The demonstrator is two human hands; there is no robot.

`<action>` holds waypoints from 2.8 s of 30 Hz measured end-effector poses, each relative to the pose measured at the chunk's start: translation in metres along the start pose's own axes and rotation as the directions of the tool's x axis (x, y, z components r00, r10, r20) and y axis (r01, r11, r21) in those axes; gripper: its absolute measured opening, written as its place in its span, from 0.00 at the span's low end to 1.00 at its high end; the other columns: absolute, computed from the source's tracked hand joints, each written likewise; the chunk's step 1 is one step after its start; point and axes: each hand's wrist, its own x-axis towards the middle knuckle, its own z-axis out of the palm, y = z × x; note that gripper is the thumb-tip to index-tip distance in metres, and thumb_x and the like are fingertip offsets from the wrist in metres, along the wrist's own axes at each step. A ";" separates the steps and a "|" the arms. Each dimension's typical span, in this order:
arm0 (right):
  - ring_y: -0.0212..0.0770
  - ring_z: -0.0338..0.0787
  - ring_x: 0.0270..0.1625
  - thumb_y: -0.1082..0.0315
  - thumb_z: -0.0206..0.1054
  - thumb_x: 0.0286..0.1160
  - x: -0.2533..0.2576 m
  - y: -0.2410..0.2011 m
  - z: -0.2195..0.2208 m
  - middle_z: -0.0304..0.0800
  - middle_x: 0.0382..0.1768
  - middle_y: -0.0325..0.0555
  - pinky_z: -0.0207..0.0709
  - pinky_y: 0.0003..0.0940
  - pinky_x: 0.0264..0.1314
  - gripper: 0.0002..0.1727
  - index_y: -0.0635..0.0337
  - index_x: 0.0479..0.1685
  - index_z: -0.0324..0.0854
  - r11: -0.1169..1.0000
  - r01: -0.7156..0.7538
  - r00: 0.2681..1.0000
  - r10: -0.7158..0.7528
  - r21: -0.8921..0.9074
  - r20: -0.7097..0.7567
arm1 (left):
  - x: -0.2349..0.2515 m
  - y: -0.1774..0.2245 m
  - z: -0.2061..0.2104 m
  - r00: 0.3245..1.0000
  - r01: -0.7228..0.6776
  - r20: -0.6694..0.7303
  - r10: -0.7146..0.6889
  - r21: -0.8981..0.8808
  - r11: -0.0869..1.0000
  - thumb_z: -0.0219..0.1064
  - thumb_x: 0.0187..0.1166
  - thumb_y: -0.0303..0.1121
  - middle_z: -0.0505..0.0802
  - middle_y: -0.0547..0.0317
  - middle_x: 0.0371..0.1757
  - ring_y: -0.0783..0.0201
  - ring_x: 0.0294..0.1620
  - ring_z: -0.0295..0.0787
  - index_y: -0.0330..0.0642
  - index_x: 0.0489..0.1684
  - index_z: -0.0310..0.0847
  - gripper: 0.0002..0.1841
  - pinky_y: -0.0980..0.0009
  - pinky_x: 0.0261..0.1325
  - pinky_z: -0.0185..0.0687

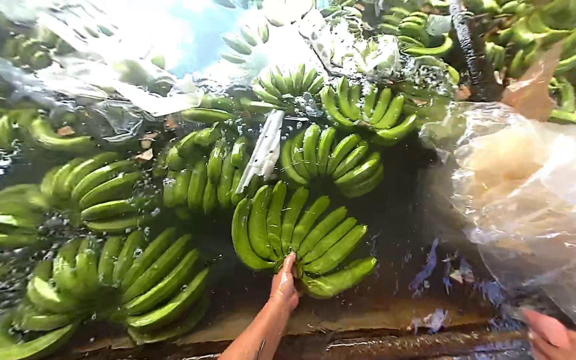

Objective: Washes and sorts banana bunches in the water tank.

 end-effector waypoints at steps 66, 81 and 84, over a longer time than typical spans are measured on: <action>0.68 0.81 0.72 0.72 0.75 0.69 -0.053 -0.532 0.099 0.85 0.65 0.64 0.77 0.67 0.68 0.17 0.62 0.58 0.89 0.394 0.913 0.407 -0.903 0.108 -0.141 | -0.009 0.028 -0.003 0.957 -0.257 0.232 0.174 0.402 0.879 0.68 0.83 0.43 0.92 0.52 0.36 0.62 0.40 0.90 0.33 0.46 0.86 0.18 0.60 0.50 0.87; 0.72 0.73 0.80 0.73 0.67 0.74 -0.020 -0.344 0.114 0.75 0.77 0.72 0.73 0.66 0.75 0.27 0.65 0.75 0.79 0.757 0.649 0.761 -0.648 -0.075 0.033 | 0.007 0.044 0.006 0.690 -0.675 0.700 -0.183 0.531 -0.513 0.67 0.79 0.29 0.73 0.32 0.85 0.33 0.88 0.62 0.32 0.80 0.73 0.28 0.35 0.87 0.52; 0.70 0.76 0.78 0.73 0.59 0.83 -0.070 -0.333 0.140 0.75 0.76 0.70 0.75 0.63 0.75 0.23 0.67 0.76 0.76 0.784 0.618 0.755 -0.613 0.061 0.235 | 0.007 0.030 0.018 0.714 -0.690 0.672 -0.197 0.627 -0.361 0.61 0.84 0.33 0.75 0.29 0.81 0.34 0.85 0.68 0.26 0.80 0.70 0.27 0.40 0.86 0.60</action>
